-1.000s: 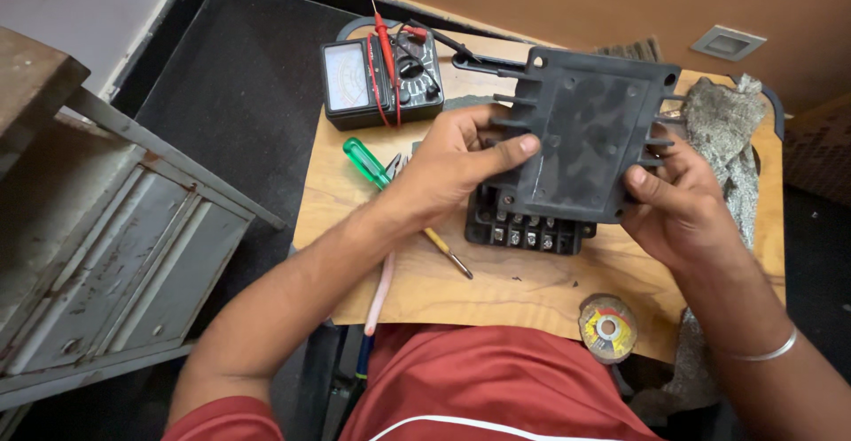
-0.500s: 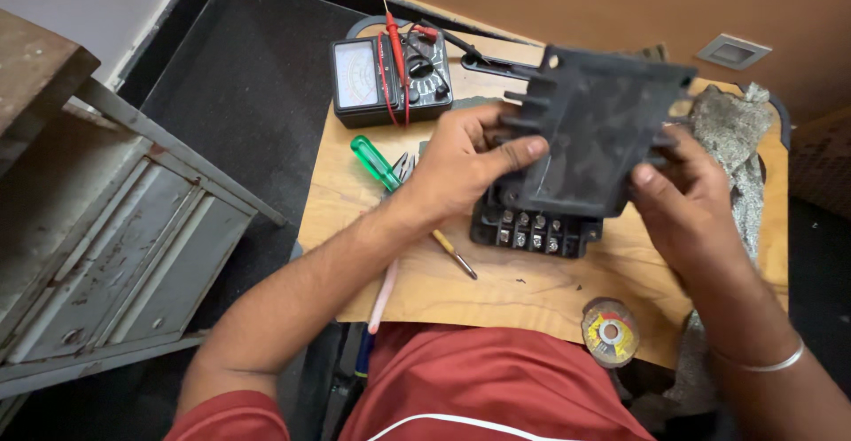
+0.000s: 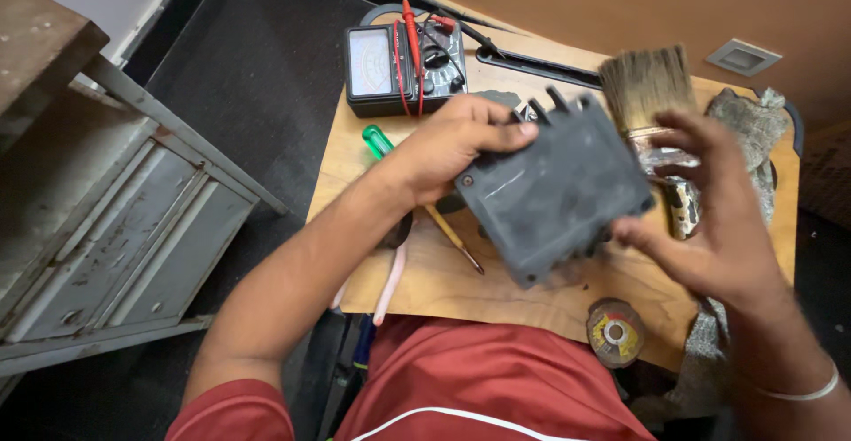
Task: The person places a black plastic cover onto an electrical component, screws it into place using a screwdriver, and wipes the assembly with a brush.
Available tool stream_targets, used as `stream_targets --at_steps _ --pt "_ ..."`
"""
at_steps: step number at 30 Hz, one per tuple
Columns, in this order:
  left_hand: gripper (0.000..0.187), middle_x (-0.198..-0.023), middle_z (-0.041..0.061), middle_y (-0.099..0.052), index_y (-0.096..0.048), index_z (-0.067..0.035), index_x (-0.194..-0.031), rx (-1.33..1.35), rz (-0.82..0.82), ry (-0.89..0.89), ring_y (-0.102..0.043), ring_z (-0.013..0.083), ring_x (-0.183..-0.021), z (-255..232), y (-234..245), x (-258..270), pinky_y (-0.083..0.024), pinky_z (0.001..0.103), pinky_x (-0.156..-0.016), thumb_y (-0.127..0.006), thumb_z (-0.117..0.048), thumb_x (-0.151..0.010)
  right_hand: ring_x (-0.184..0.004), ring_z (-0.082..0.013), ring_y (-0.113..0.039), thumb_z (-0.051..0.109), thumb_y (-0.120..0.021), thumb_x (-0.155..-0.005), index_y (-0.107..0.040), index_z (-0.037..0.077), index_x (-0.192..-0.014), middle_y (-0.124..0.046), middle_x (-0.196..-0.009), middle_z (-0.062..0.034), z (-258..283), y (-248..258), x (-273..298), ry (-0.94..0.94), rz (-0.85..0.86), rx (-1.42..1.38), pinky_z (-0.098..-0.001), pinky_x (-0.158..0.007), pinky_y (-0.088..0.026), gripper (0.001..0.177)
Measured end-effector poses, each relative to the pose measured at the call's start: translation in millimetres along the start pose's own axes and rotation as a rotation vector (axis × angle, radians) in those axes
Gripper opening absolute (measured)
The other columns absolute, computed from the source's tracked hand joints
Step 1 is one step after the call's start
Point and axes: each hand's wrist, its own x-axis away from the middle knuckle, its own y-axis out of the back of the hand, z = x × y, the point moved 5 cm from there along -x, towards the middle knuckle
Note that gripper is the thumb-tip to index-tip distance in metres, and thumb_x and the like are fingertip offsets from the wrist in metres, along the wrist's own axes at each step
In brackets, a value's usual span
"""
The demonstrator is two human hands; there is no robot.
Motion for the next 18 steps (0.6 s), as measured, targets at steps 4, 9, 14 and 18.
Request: stream_targets --at_steps 4,9,14,18 --pt "0.026 -0.082 0.004 -0.075 -0.075 0.004 -0.096 -0.066 0.002 0.058 -0.066 0.0076 -0.068 3.2 -1.2 0.9 -0.054 0.024 -0.067 -0.073 -0.022 -0.095 -0.132 -0.0359 -0.057 0.033 -0.089 -0.064 -0.026 0.005 -0.157 -0.047 -0.149 -0.0242 -3.8 -18.8 1.4 -0.053 0.241 -0.138 -0.0503 -0.108 -0.051 0.116" --pt "0.022 -0.089 0.008 -0.075 -0.071 0.007 -0.104 0.102 -0.177 -0.138 -0.069 0.0115 -0.073 7.1 -11.6 4.0 -0.058 0.030 -0.071 -0.073 -0.015 -0.098 -0.138 -0.0381 -0.054 0.036 -0.089 -0.064 -0.023 0.006 -0.160 -0.039 -0.158 -0.0256 -4.7 -14.1 9.3 -0.133 0.126 -0.099 -0.0518 -0.107 -0.054 0.120" --pt "0.034 -0.111 0.009 -0.072 -0.062 0.004 -0.124 0.299 -0.258 -0.308 -0.069 0.0145 -0.100 30.4 -57.4 24.5 -0.058 0.033 -0.094 -0.074 -0.002 -0.093 -0.140 -0.0343 -0.053 0.038 -0.094 -0.064 -0.017 0.006 -0.164 -0.031 -0.164 -0.0230 10.8 -9.6 17.9 -0.125 -0.025 0.088 -0.0476 -0.108 -0.056 0.130" --pt "0.047 -0.120 0.011 -0.068 -0.055 -0.002 -0.134 0.432 -0.351 -0.379 -0.067 0.0176 -0.108 47.6 -78.0 26.8 -0.057 0.034 -0.097 -0.073 0.002 -0.091 -0.140 -0.0371 -0.053 0.036 -0.093 -0.063 -0.018 0.004 -0.163 -0.034 -0.162 -0.0252 13.0 -16.5 17.4 -0.161 0.017 0.072 -0.0484 -0.109 -0.053 0.129"
